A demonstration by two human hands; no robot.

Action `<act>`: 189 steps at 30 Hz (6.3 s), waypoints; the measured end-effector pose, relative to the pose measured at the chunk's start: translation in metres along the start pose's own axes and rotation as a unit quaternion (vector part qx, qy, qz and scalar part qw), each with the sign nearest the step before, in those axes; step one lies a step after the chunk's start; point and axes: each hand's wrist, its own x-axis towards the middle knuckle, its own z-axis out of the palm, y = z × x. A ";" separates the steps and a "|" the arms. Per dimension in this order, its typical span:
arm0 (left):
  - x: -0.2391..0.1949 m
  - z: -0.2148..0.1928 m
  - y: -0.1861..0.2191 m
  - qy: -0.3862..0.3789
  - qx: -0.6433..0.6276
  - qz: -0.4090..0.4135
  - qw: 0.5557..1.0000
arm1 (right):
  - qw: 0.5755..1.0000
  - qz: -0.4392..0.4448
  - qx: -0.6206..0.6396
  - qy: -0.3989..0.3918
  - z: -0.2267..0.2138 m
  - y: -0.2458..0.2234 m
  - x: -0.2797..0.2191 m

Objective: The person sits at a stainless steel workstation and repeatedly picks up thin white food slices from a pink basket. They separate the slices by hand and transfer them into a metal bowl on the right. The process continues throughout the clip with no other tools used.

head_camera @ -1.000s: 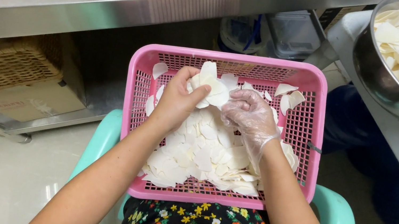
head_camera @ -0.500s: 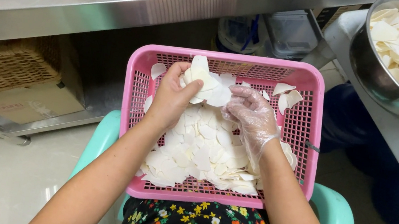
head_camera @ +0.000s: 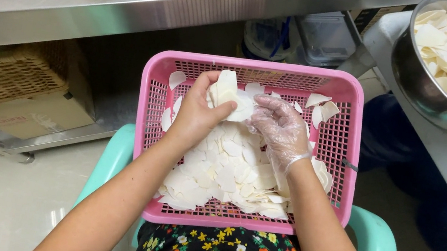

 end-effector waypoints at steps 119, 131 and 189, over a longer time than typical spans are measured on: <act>0.020 -0.050 0.074 0.058 -0.348 0.180 0.918 | 0.706 -0.017 -0.507 -0.494 0.106 0.050 -0.007; 0.020 -0.044 0.071 0.052 -0.353 0.179 0.917 | 0.654 -0.101 -0.530 -0.529 0.101 0.067 -0.002; 0.029 0.006 -0.039 0.050 -0.206 -0.164 0.963 | 0.979 0.163 0.123 -0.023 -0.036 0.031 0.057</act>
